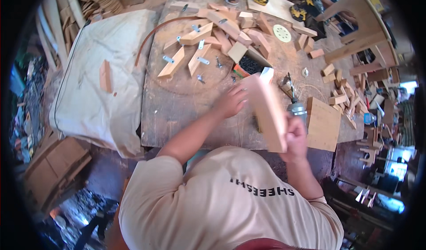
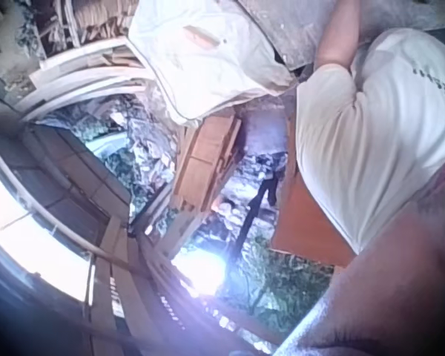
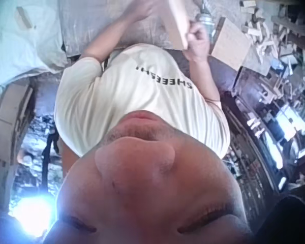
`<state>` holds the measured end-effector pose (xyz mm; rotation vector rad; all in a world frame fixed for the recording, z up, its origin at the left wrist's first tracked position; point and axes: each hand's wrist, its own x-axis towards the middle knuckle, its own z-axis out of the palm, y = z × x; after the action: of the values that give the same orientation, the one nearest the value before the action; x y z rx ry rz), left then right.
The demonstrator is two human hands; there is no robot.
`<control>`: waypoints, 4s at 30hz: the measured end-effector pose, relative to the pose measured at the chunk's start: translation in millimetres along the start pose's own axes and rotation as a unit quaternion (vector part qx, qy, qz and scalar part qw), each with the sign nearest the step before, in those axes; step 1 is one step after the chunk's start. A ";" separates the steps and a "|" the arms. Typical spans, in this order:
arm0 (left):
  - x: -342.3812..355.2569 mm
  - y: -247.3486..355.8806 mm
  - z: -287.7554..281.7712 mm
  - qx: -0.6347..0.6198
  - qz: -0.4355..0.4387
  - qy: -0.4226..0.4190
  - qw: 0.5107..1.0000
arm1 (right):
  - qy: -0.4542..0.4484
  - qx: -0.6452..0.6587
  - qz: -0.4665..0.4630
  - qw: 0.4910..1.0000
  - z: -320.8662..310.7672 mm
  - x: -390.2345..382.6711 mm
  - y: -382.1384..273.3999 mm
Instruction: The person attaches metal brackets to wooden blocks by placing the brackets onto the wood pieces and driving screws into them using a power drill.
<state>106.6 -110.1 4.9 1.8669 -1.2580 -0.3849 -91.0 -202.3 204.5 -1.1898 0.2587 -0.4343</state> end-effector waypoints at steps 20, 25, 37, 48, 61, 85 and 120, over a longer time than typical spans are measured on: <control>-23.9 -47.3 -36.7 0.152 0.140 -0.134 0.969 | 0.103 0.034 0.098 0.989 -28.3 -28.7 173.9; 10.4 -44.9 -22.5 0.264 0.180 -0.158 0.934 | 0.108 0.055 0.097 0.988 -23.1 -31.1 167.9; 2.9 -47.8 -66.1 -0.335 -0.151 -0.201 0.908 | 0.081 -0.106 0.062 0.989 -42.8 -42.0 199.7; -118.0 -8.1 -76.4 0.035 0.050 -0.085 0.994 | -0.153 -0.187 0.075 0.967 -23.8 24.0 227.6; -118.5 -20.3 -69.2 0.023 0.005 -0.055 0.998 | -0.167 -0.370 -0.031 0.913 -15.4 12.0 206.3; -125.9 -42.3 -51.3 0.061 0.109 0.022 0.992 | -0.103 -0.540 -0.212 0.808 -61.3 -17.5 213.0; -122.6 -45.3 -53.2 0.082 0.087 0.011 0.993 | -0.109 -0.566 -0.198 0.792 -60.3 -18.8 210.4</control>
<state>113.5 28.4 -20.9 1.8719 -1.4631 -0.1718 -93.0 -180.3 -14.1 -2.4986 0.0347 -0.5048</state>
